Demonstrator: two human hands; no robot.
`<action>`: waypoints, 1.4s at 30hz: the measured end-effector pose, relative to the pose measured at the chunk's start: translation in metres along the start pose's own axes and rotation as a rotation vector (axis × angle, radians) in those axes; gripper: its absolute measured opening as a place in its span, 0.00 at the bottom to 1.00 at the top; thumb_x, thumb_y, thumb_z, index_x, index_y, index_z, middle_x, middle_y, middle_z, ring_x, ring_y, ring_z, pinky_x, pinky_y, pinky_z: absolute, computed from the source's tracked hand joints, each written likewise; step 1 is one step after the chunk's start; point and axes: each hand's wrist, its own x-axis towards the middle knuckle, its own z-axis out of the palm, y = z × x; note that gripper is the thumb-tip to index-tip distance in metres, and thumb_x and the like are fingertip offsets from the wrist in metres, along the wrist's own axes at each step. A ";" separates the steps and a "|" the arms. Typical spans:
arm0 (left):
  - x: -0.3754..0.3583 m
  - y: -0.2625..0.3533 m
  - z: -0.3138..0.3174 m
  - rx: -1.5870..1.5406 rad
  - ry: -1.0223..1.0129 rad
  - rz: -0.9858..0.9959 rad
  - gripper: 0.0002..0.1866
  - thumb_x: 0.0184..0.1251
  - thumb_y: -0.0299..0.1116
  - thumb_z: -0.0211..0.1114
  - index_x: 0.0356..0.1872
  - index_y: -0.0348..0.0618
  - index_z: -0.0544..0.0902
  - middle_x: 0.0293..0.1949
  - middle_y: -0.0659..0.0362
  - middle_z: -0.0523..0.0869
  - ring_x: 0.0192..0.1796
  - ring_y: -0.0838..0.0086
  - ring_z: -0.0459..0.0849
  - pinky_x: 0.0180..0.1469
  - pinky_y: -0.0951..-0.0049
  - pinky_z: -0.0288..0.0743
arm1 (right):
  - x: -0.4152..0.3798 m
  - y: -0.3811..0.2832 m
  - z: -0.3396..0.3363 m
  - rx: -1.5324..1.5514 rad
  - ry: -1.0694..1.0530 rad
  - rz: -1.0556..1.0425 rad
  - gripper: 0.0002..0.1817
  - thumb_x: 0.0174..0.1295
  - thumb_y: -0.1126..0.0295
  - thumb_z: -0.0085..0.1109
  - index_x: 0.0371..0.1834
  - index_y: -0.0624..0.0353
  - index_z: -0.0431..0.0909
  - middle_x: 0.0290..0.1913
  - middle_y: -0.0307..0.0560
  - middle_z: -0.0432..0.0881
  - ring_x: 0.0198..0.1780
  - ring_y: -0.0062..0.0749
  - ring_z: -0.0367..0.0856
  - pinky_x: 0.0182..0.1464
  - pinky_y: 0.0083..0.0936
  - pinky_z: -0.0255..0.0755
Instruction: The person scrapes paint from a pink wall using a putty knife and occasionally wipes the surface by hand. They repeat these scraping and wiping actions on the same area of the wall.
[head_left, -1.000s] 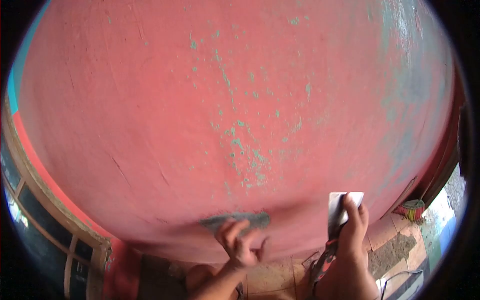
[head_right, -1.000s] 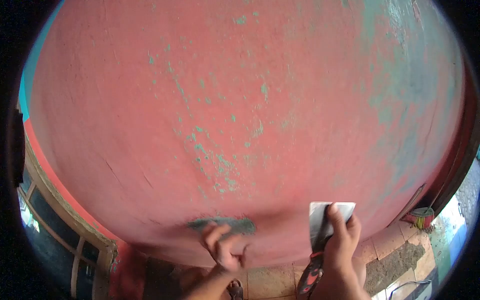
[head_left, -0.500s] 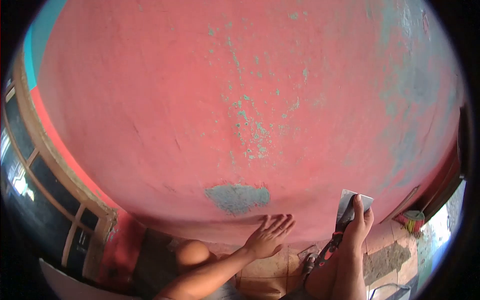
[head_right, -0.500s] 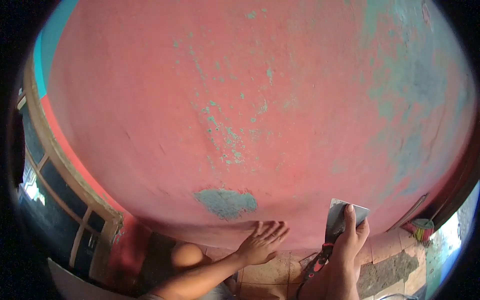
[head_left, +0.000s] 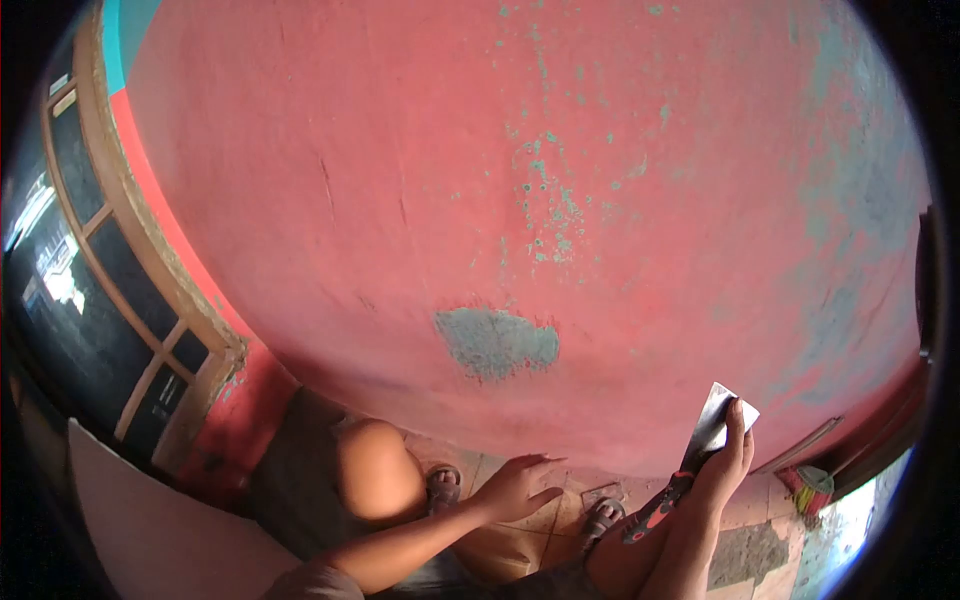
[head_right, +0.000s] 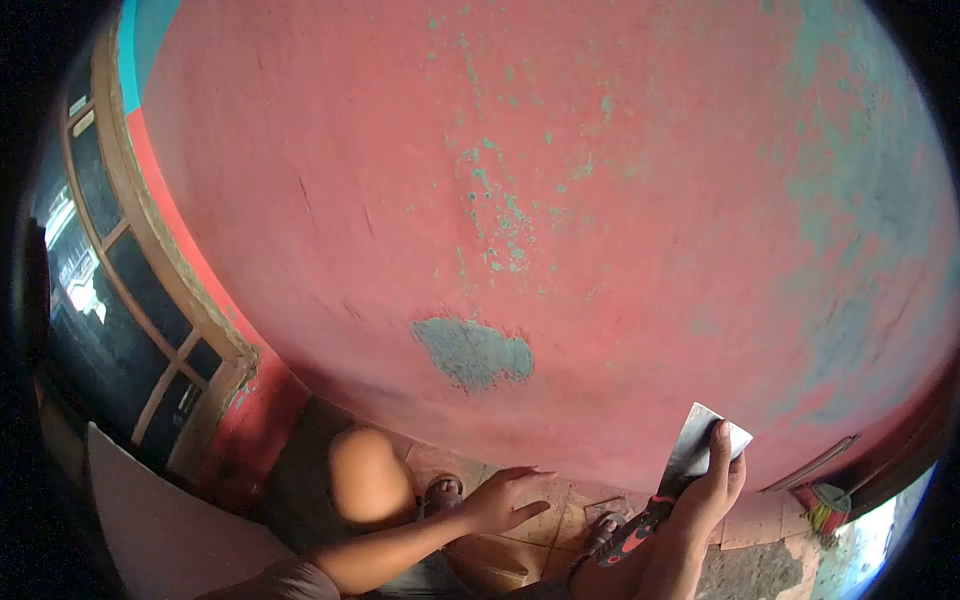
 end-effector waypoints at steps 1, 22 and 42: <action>-0.004 0.000 0.001 -0.033 -0.023 -0.023 0.28 0.70 0.42 0.65 0.67 0.38 0.74 0.59 0.43 0.81 0.65 0.48 0.77 0.68 0.55 0.68 | -0.001 -0.001 0.003 0.001 0.037 0.005 0.14 0.70 0.61 0.63 0.44 0.63 0.80 0.37 0.37 0.80 0.36 0.20 0.77 0.40 0.20 0.70; 0.029 -0.003 -0.126 -0.087 -0.213 0.066 0.26 0.70 0.39 0.67 0.65 0.39 0.76 0.57 0.48 0.84 0.61 0.57 0.82 0.63 0.62 0.75 | 0.005 0.026 0.022 -0.132 -0.182 0.104 0.10 0.70 0.65 0.62 0.39 0.61 0.80 0.33 0.36 0.82 0.31 0.18 0.76 0.35 0.20 0.69; 0.073 0.049 -0.129 -0.529 0.050 0.278 0.25 0.69 0.40 0.69 0.62 0.38 0.78 0.43 0.53 0.87 0.48 0.65 0.87 0.51 0.64 0.81 | -0.035 0.021 0.086 -0.276 -0.287 0.109 0.12 0.71 0.65 0.59 0.47 0.64 0.78 0.37 0.40 0.82 0.36 0.23 0.80 0.38 0.24 0.74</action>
